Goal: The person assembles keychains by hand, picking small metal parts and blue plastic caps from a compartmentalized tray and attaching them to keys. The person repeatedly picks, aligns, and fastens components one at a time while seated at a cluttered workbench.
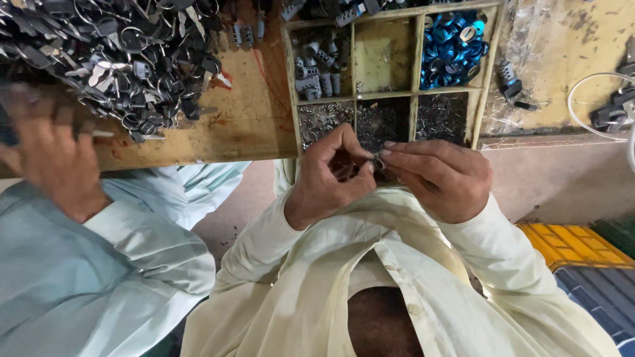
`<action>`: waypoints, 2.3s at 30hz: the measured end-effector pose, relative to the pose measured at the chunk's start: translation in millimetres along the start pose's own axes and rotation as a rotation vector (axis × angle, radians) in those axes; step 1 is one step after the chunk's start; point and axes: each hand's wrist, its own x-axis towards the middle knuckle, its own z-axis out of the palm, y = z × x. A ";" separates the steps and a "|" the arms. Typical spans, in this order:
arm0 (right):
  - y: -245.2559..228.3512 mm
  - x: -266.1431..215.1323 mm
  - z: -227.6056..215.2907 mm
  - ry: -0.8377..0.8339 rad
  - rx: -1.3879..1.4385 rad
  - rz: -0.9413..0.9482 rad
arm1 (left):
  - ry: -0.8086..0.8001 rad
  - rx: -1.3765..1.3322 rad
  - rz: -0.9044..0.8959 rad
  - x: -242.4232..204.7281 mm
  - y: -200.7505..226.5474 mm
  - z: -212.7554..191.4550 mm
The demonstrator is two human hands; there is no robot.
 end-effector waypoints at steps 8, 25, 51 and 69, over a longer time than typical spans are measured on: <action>-2.0 5.2 -8.2 -0.071 -0.186 -0.113 | 0.242 0.431 0.135 4.7 18.5 16.3; 24.2 -9.6 -7.6 0.037 -0.183 -0.374 | -0.178 -0.814 -0.283 -4.7 -18.5 9.7; 7.4 5.9 -11.5 -0.079 0.476 0.306 | 0.262 0.436 0.433 -6.7 4.7 16.7; 5.8 -13.4 3.5 -0.013 0.214 0.290 | 0.206 0.516 0.425 -2.6 19.3 17.2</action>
